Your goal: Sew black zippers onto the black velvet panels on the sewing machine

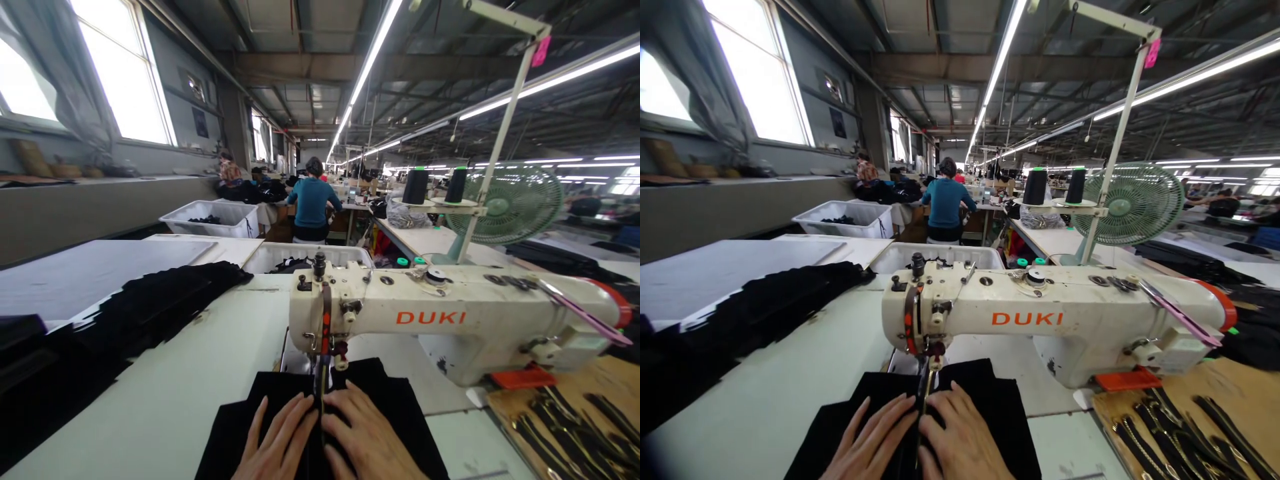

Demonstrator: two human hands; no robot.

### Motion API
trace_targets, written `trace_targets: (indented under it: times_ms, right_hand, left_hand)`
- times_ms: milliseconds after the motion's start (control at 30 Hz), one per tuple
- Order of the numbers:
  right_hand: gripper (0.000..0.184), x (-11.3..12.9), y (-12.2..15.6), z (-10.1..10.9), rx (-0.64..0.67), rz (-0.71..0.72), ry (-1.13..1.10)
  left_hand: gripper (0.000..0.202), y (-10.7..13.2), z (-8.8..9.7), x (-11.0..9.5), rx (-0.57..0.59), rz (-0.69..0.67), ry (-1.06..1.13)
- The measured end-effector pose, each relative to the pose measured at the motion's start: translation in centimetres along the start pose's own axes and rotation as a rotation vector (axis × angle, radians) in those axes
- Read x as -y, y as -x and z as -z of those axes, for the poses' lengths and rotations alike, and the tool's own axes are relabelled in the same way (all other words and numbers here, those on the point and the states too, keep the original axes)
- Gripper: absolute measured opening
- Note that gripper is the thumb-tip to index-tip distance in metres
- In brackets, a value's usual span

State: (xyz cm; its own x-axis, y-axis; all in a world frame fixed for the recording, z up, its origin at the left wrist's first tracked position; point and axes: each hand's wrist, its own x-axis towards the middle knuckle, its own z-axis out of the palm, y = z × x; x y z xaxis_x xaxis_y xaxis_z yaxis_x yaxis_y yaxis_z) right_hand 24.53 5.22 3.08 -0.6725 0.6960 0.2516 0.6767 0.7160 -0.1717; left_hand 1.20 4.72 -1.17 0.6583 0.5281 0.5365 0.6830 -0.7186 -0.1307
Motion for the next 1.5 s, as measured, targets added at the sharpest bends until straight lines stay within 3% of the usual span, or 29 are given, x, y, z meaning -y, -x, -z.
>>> trace_targets:
  times_ms: [67, 133, 267, 367, 533, 833, 1033, 1233, 1500]
  right_hand:
    - [0.033, -0.6, 0.0, -0.9, -0.100, 0.023, 0.061]
    - [0.047, -1.4, -0.2, -1.5, -0.176, 0.030, 0.120]
    - [0.048, -2.5, -1.6, -1.2, -0.142, 0.018, 0.118]
    - [0.046, -2.5, -2.0, -0.7, -0.129, 0.056, 0.103]
    - [0.037, -1.6, -0.9, -0.7, -0.249, 0.041, 0.127]
    - [0.023, -1.5, -1.6, -1.6, -0.349, 0.061, 0.012]
    - [0.024, -1.6, -1.5, -1.4, -0.326, 0.091, 0.073]
    - [0.023, -1.6, -1.5, -2.2, -0.447, 0.064, 0.023]
    - [0.026, -1.6, -1.3, -2.6, -0.414, 0.035, 0.040]
  left_hand:
    - [0.067, -0.8, -0.2, 0.3, -0.024, -0.070, -0.080]
    - [0.080, -1.1, -0.3, 0.6, 0.041, -0.070, -0.061]
    - [0.091, -1.3, -0.1, 1.1, 0.164, 0.056, 0.092]
    - [0.086, -0.9, -0.5, 1.3, 0.156, 0.072, 0.118]
    - [0.075, 0.2, -1.4, 1.1, 0.064, -0.031, -0.056]
    - [0.049, -0.6, -0.2, 1.4, 0.040, -0.052, -0.166]
    - [0.049, -0.9, -0.3, 1.6, 0.026, -0.054, -0.152]
    - [0.052, -1.0, -0.1, 1.6, 0.004, -0.072, -0.245]
    - [0.053, -1.5, 0.0, 1.5, 0.045, -0.108, -0.328]
